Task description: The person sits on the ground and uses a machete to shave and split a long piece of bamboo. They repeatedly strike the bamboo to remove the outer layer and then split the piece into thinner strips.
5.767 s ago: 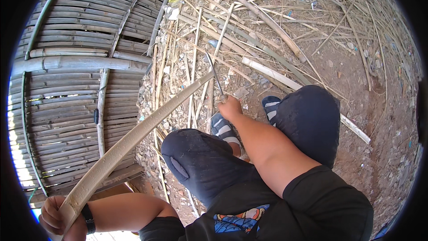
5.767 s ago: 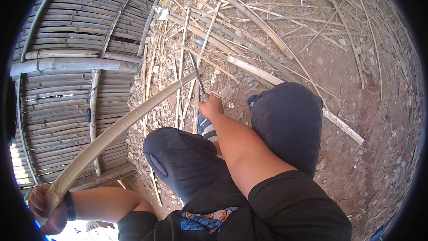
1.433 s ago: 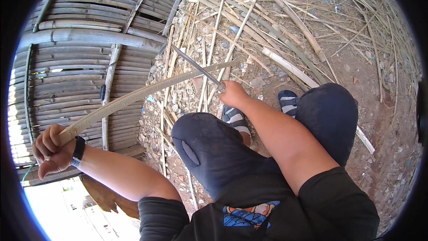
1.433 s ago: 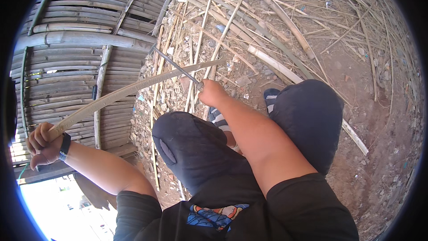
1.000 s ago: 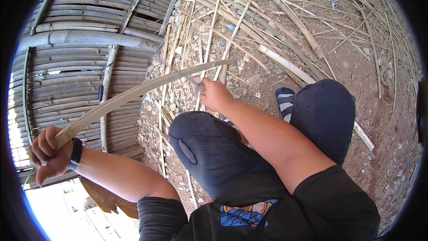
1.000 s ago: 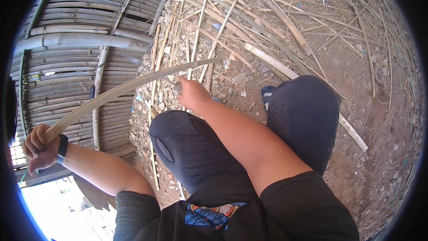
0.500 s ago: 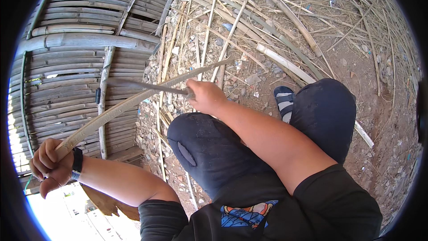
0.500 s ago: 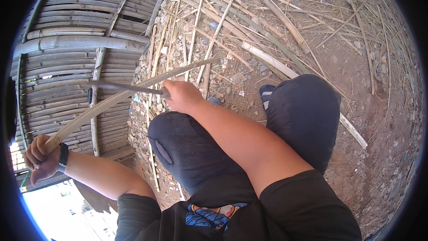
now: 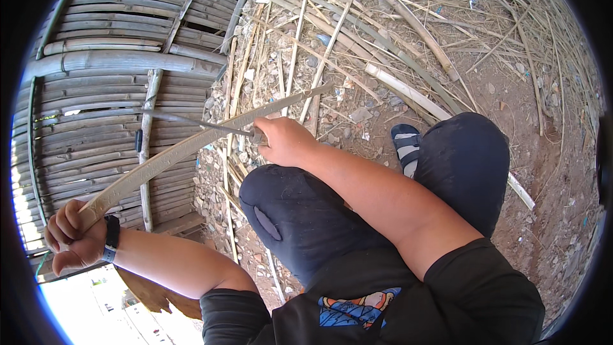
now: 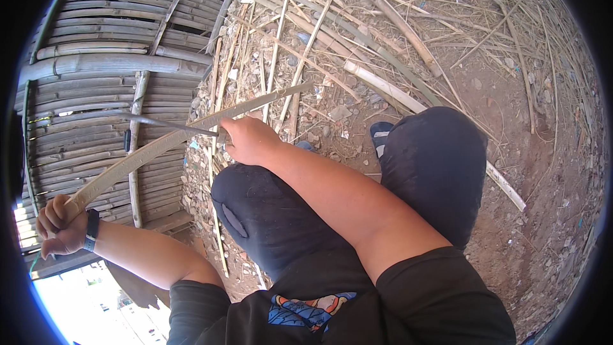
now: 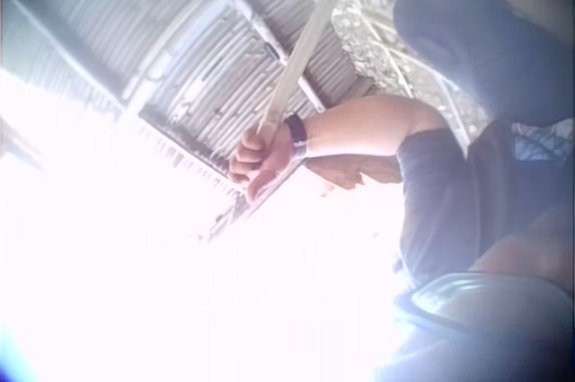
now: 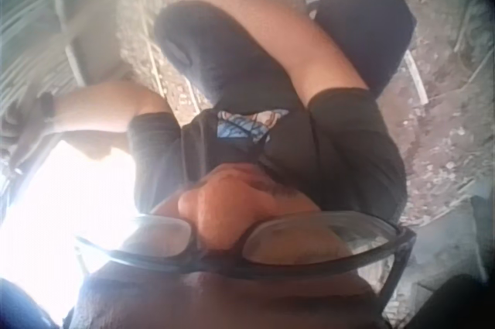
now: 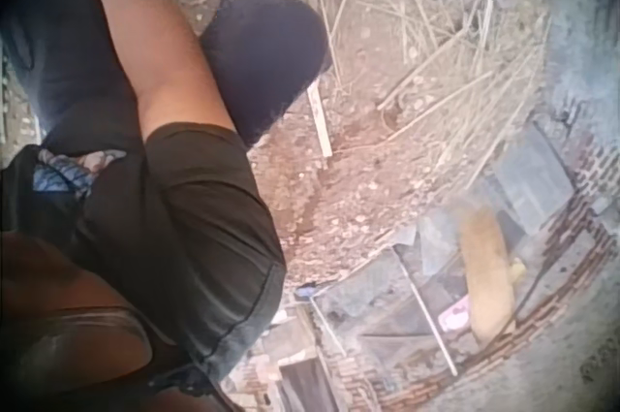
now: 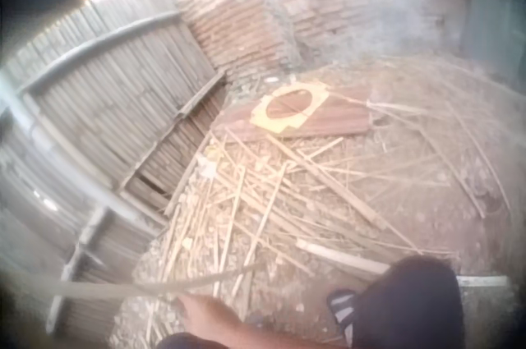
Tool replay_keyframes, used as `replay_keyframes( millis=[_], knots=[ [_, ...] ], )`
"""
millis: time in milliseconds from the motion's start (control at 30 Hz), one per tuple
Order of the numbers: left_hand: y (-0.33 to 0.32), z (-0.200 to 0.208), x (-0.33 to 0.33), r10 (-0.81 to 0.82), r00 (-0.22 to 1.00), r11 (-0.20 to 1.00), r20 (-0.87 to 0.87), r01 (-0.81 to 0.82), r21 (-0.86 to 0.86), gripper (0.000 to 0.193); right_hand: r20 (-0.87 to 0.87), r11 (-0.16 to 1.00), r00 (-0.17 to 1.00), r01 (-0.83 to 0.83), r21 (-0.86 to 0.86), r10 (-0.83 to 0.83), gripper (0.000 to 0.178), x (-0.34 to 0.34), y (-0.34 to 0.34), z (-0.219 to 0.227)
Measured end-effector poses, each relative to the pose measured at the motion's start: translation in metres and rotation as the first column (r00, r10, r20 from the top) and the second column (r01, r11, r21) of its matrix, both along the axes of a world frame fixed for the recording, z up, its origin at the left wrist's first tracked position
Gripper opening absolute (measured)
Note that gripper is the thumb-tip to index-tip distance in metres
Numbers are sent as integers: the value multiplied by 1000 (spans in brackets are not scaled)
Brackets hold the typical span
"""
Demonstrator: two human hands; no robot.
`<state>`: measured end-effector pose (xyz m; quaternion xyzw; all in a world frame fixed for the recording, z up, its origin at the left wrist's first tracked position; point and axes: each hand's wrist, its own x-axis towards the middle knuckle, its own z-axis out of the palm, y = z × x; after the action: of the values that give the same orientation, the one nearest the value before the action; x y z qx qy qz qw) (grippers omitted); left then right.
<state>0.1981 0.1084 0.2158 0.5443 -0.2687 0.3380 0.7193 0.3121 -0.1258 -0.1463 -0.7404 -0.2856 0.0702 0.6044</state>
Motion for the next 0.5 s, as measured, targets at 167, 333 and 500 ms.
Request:
replay_keyframes(
  millis=[167, 333, 500],
  knots=[
    [-8, -1, -1, 62, 998, 997, 17, -63, 49, 46, -398, 978, 910, 33, -208, -115, 35, -1, -17, -87],
    [8, -7, -4, 188, 982, 982, 1, -188, -4, 46, -461, 892, 855, 5, -452, -238, 27, 22, -39, -97],
    [0, -7, -2, 113, 994, 993, -9, -113, -30, 46, -214, 993, 977, -22, -119, -4, 38, 0, -2, -19]
  ],
)
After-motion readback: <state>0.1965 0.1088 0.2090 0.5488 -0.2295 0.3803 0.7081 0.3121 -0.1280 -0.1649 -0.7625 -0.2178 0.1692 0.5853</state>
